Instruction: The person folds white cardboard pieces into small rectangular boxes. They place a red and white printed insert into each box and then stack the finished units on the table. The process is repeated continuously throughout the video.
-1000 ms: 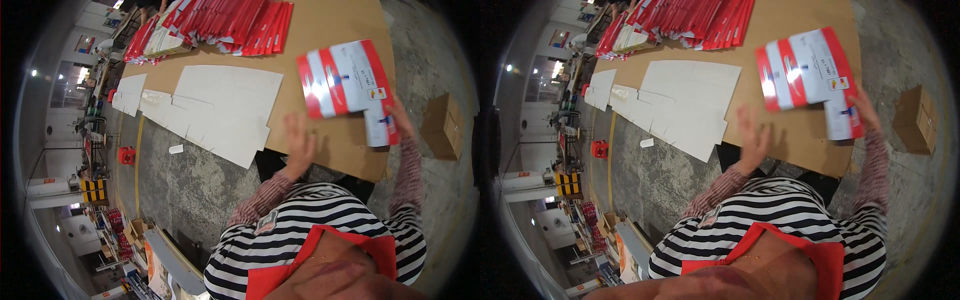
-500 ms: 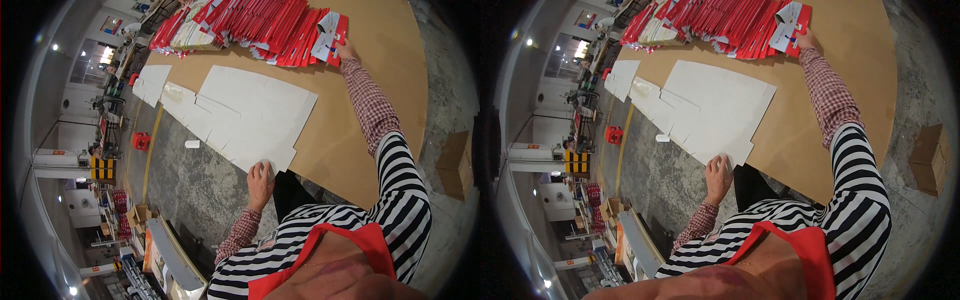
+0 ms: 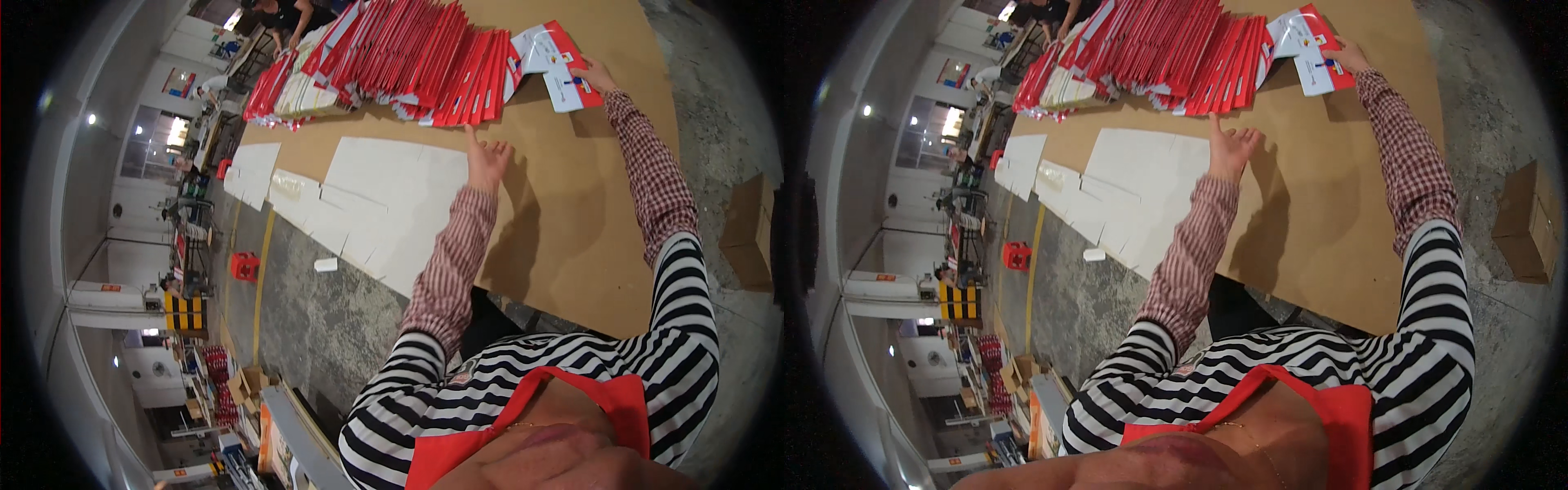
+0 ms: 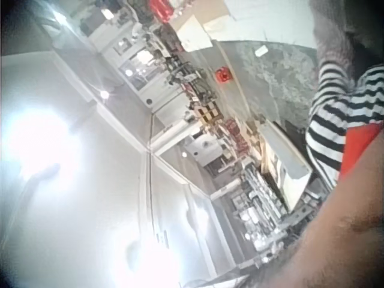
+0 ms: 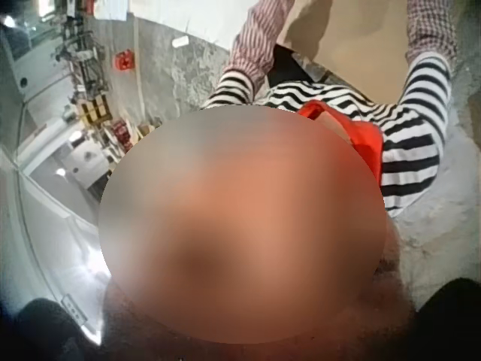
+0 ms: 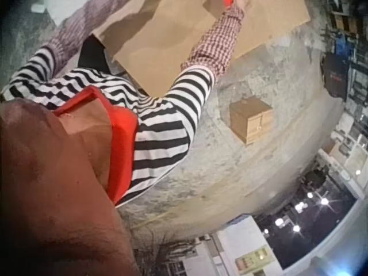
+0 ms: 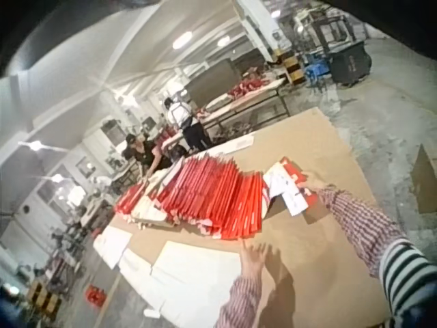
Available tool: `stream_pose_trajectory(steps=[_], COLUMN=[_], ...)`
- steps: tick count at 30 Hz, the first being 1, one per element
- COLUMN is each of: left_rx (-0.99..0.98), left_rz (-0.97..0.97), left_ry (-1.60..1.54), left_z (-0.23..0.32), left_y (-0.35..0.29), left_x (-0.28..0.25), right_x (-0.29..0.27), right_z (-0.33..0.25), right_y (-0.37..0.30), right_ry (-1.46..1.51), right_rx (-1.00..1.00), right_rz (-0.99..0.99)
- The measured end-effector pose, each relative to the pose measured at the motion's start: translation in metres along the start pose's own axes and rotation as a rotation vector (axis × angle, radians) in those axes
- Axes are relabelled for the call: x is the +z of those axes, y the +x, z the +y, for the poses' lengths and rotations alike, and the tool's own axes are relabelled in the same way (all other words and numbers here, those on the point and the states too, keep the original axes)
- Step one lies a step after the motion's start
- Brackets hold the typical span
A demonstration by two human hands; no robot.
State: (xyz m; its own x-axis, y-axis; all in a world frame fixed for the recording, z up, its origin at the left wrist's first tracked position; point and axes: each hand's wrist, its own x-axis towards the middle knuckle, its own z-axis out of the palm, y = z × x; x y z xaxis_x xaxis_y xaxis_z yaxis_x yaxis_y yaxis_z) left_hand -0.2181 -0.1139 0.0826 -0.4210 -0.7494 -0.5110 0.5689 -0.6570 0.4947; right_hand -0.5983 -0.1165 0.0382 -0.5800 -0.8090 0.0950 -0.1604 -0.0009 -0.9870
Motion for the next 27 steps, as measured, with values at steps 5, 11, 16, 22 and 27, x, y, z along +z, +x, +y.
stream_pose_trajectory(steps=[5, 11, 16, 22, 27], left_rx=[0.163, -0.036, -0.2, -0.1, -0.038], left_rz=[0.199, 0.369, 0.473, 0.341, -0.013], left_ry=[-0.058, -0.298, -0.432, -0.338, 0.002], left_z=[0.03, 0.071, 0.083, 0.083, 0.072], left_y=[0.098, 0.097, 0.096, 0.102, 0.069], left_x=[-0.009, 0.008, 0.022, -0.032, -0.032], right_x=[-0.034, -0.114, -0.047, 0.232, 0.228], right_z=[-0.027, -0.06, -0.039, -0.029, -0.013], right_y=[-0.053, -0.098, -0.066, -0.066, -0.023], right_ry=[0.127, -0.102, -0.18, -0.537, -0.202], right_rx=[-0.015, 0.23, 0.099, 0.088, 0.203], right_rz=[-0.244, -0.503, -0.382, 0.136, -0.043])
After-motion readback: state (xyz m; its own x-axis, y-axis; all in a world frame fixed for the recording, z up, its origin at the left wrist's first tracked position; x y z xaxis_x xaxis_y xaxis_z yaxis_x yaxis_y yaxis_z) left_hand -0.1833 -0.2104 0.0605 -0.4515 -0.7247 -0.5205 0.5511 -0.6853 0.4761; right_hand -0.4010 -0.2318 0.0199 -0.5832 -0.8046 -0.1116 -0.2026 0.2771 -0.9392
